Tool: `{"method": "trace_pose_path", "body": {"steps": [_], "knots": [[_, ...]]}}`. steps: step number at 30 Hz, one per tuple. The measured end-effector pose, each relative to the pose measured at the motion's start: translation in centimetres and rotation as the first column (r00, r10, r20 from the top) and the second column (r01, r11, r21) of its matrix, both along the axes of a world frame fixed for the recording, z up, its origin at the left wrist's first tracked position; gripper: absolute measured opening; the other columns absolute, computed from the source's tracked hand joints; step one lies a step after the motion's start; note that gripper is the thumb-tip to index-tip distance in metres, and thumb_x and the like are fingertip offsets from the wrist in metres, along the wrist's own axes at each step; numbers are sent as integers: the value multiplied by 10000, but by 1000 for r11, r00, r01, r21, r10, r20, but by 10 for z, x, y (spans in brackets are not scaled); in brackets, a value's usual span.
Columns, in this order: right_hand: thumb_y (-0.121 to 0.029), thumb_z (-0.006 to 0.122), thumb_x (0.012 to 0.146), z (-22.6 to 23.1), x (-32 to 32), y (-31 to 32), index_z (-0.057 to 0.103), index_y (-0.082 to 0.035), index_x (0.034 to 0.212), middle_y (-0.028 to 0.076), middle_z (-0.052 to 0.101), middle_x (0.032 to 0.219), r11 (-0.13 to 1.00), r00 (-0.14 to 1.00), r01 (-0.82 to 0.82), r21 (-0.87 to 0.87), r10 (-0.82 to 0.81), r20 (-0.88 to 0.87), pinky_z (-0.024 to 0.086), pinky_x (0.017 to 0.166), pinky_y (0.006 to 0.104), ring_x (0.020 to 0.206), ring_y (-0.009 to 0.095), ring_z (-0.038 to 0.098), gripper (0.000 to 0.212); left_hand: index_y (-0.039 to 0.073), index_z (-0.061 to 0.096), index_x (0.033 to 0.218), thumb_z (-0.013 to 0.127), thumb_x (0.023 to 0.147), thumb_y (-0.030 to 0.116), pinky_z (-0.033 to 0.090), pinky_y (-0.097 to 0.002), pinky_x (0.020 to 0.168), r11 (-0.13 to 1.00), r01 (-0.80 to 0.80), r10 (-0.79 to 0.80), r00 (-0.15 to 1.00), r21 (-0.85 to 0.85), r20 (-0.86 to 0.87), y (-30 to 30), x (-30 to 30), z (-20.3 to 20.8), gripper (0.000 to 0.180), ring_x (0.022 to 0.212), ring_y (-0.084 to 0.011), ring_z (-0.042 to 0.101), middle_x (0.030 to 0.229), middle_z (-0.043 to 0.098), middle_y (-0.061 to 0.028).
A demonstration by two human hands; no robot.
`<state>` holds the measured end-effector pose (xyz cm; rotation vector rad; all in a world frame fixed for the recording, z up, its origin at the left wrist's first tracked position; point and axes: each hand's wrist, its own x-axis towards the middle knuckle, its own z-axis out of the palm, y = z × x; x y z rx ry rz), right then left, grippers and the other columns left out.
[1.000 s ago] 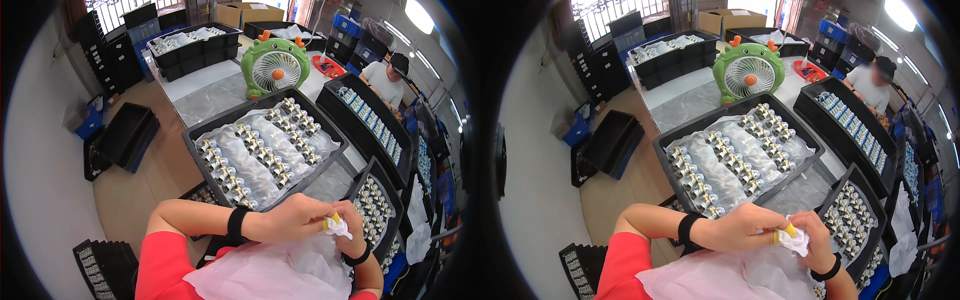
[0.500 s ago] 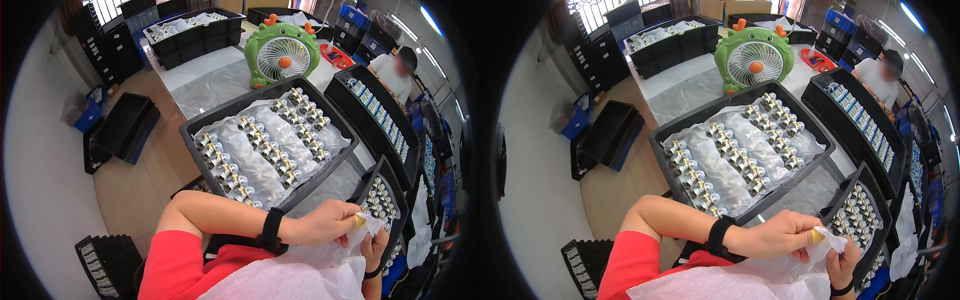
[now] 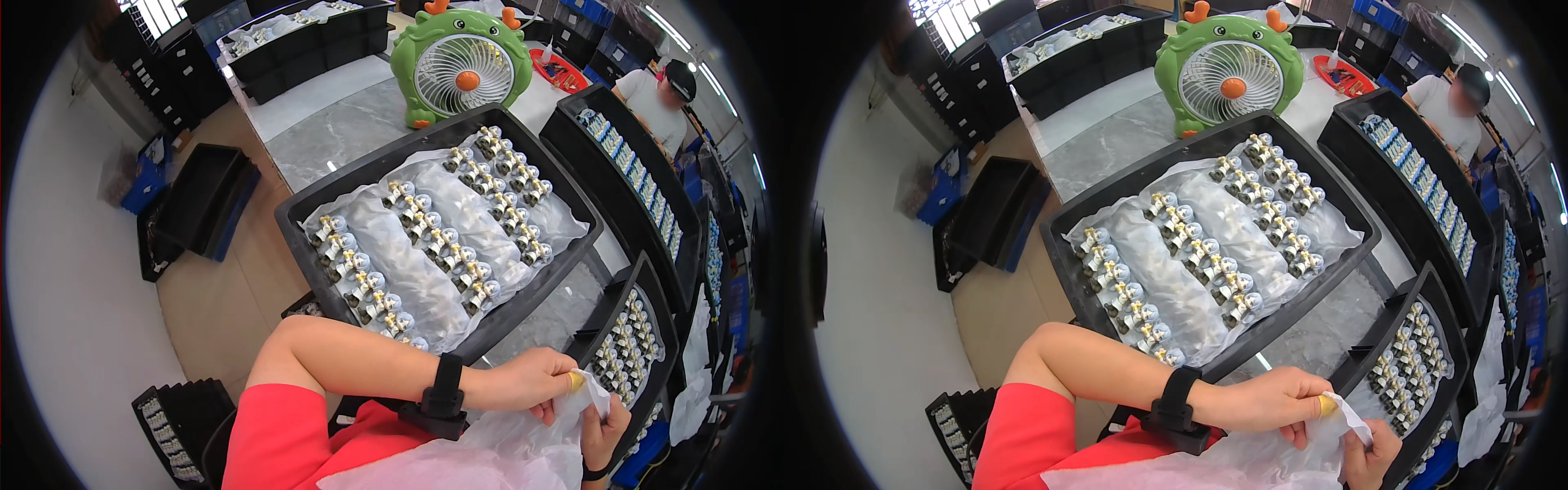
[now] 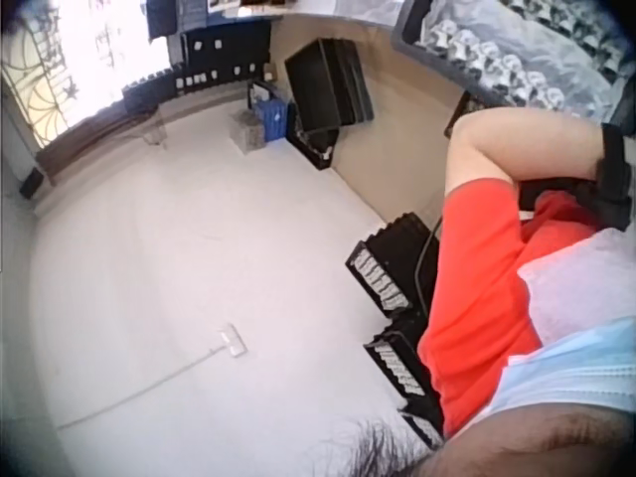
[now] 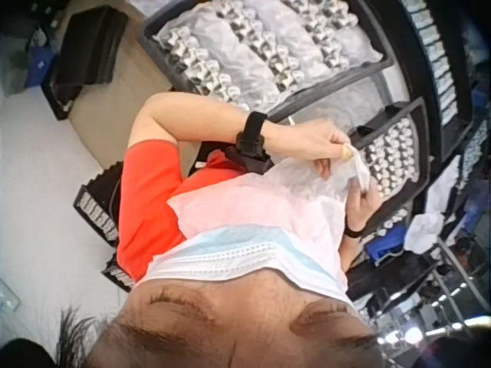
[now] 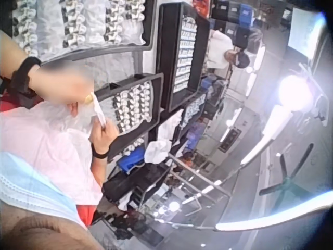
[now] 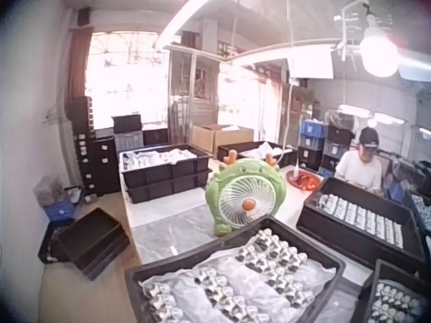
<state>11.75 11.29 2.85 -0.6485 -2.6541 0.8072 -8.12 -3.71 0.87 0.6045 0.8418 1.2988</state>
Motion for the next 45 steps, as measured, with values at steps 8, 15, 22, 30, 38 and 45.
{"method": "trace_pose_path", "body": {"steps": [8, 15, 22, 30, 38, 45], "knots": [[-110, 655, 827, -10, -6, 5, 577, -2, 767, 11, 497, 604, 1000, 997, -2, -15, 1, -78, 310, 500, 252, 534, 97, 419, 147, 24, 564, 1051, 456, 995, 258, 508, -226, 645, 999, 26, -26, 999, 20, 31, -1, 1, 0, 264, 734, -89, 633, 897, 597, -24], [-109, 646, 832, -6, -6, 4, 578, 3, 762, 16, 506, 601, 998, 1000, 4, -67, -6, -20, 315, 501, 247, 534, 92, 427, 149, 29, 565, 1058, 470, 993, 281, 508, -225, 646, 1000, 16, -16, 1000, -12, 22, 2, 0, -6, 277, 736, -89, 635, 898, 588, -16], [-99, 643, 829, -7, -7, 3, 598, 8, 782, 20, 518, 610, 997, 1000, 2, -76, -4, -25, 321, 502, 242, 537, 87, 435, 125, 34, 565, 1040, 464, 995, 289, 505, -221, 643, 1000, 7, -7, 1000, -19, 1, 2, -2, -4, 278, 735, -88, 639, 916, 591, -16], [-72, 639, 822, -10, -8, 4, 609, 5, 802, 26, 549, 633, 997, 999, -11, -77, 9, -35, 340, 509, 236, 554, 85, 469, 85, 33, 567, 1049, 459, 998, 281, 501, -221, 650, 1000, 18, -18, 1000, -14, -13, 2, -1, -7, 275, 739, -81, 629, 917, 596, -13], [-76, 642, 822, -18, -6, 8, 607, 9, 804, 29, 553, 643, 997, 998, -33, -67, 29, -55, 344, 506, 242, 554, 90, 470, 94, 28, 571, 1080, 462, 998, 278, 500, -224, 661, 999, 35, -35, 999, -22, -17, 3, -1, -8, 284, 736, -74, 609, 916, 597, -12], [-84, 644, 829, -15, -8, 6, 607, 10, 805, 35, 557, 650, 997, 998, -40, -66, 38, -44, 350, 503, 248, 553, 100, 477, 103, 26, 571, 1083, 462, 997, 275, 502, -225, 665, 999, 27, -27, 1000, -21, -12, 3, -2, -9, 285, 741, -73, 606, 922, 597, -15]]}}
